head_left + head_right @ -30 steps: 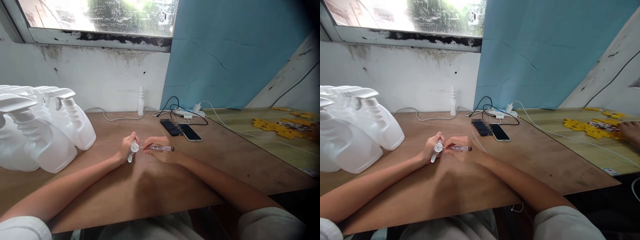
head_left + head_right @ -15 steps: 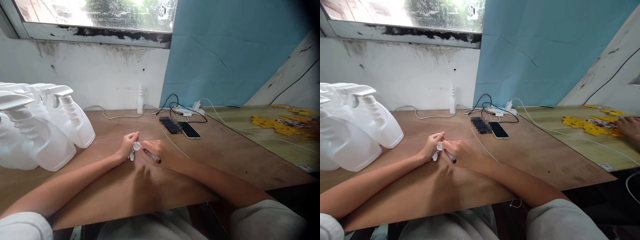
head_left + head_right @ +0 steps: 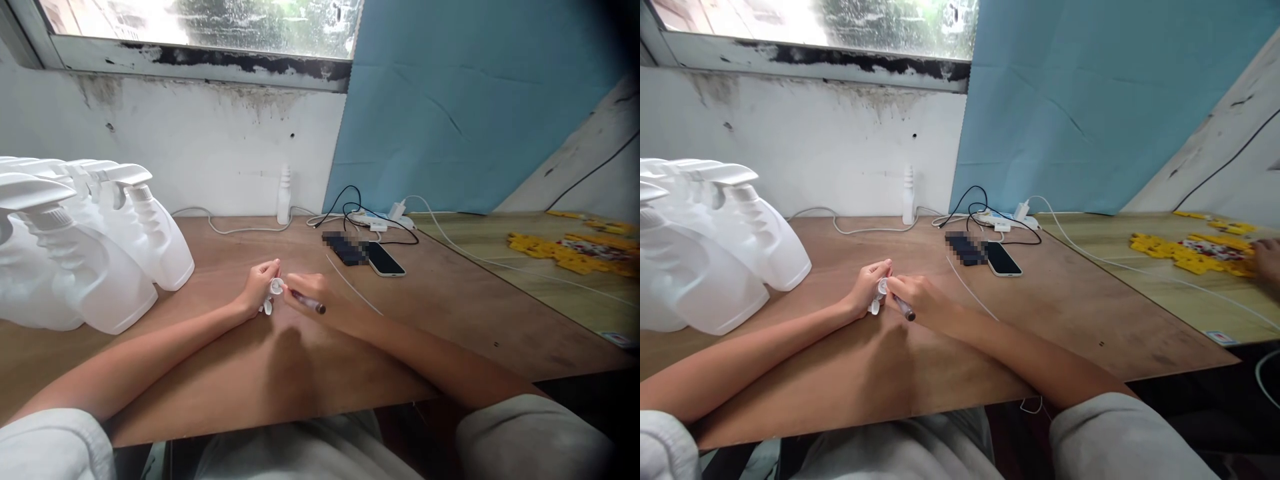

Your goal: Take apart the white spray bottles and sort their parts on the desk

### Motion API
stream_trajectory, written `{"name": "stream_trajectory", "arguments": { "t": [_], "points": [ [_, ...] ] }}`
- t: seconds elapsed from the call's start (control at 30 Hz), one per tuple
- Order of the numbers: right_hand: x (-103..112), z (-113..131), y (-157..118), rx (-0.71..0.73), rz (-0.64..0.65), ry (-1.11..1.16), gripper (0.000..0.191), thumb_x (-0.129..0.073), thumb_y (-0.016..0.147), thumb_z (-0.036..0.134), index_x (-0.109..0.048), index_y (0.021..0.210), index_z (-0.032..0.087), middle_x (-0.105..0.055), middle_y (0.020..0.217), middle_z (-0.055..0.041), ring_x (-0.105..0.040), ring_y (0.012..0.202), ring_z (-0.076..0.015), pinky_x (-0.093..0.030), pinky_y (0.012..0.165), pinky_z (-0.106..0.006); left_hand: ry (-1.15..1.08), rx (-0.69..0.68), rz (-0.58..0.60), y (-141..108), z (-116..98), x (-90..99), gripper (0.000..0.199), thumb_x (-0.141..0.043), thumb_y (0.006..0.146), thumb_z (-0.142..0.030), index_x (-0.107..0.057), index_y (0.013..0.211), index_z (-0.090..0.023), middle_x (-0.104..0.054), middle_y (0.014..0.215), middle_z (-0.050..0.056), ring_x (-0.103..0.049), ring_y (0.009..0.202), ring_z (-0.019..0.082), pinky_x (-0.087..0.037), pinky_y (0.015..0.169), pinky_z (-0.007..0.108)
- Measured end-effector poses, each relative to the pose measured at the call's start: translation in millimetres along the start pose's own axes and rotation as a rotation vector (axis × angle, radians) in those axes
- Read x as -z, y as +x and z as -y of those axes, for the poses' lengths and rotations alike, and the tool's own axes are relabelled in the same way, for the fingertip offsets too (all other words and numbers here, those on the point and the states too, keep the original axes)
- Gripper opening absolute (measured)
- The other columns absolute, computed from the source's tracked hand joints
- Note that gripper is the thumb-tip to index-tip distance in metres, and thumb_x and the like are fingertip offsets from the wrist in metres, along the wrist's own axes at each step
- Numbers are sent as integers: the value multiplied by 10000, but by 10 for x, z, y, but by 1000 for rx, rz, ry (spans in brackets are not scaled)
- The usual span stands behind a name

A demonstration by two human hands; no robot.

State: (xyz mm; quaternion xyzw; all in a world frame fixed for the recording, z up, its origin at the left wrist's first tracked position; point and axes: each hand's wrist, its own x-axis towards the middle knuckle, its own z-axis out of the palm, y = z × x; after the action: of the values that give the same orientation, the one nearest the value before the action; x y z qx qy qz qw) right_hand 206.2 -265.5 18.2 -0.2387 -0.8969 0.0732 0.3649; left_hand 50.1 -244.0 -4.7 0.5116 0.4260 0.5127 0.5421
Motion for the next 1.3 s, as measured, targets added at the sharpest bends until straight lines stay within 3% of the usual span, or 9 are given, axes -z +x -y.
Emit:
{"name": "stream_trajectory", "arguments": {
  "t": [0.13, 0.3, 0.57, 0.93, 1.17, 1.3],
  "points": [
    [47, 40, 12, -301, 12, 280, 296, -436, 917, 292, -415, 652, 162, -540, 598, 19, -476, 487, -51, -376, 476, -174, 12, 14, 19, -6, -6, 0, 420, -560, 769, -521, -394, 582, -184, -356, 441, -62, -303, 337, 55, -258, 297, 171],
    [-25, -6, -55, -386, -70, 457, 324, -480, 903, 365, -446, 653, 161, -599, 621, -7, -551, 478, -73, -460, 464, -193, 34, 12, 33, -3, -5, 9, 426, -575, 765, -509, -376, 571, -187, -336, 449, -63, -299, 352, 60, -261, 301, 178],
    [-165, -30, -156, -310, -172, 255, 344, -454, 922, 355, -498, 638, 166, -570, 566, -2, -506, 483, -70, -430, 507, -201, 49, -33, 26, -5, -10, 12, 407, -577, 766, -467, -389, 554, -174, -327, 476, -52, -306, 388, 58, -242, 322, 164],
    [-231, -58, -240, -228, -169, 144, 385, -415, 942, 399, -477, 634, 176, -507, 586, -3, -475, 550, -89, -396, 599, -228, 20, -22, 27, -14, -9, 13, 408, -589, 751, -481, -390, 560, -181, -333, 469, -58, -299, 364, 57, -242, 303, 169],
    [-221, -87, -210, -161, -150, 192, 425, -448, 921, 403, -366, 566, 185, -440, 540, 9, -394, 502, -83, -366, 559, -235, -15, 0, 32, -2, 9, 24, 408, -584, 754, -484, -388, 561, -183, -358, 455, -57, -308, 348, 59, -252, 295, 174],
    [-202, -75, -191, -234, -182, 294, 385, -437, 930, 415, -417, 622, 184, -534, 576, 0, -489, 514, -79, -430, 542, -220, -44, 31, 35, 3, 7, 34, 411, -594, 745, -484, -381, 562, -185, -337, 448, -65, -295, 336, 53, -246, 295, 171]
  ]
}}
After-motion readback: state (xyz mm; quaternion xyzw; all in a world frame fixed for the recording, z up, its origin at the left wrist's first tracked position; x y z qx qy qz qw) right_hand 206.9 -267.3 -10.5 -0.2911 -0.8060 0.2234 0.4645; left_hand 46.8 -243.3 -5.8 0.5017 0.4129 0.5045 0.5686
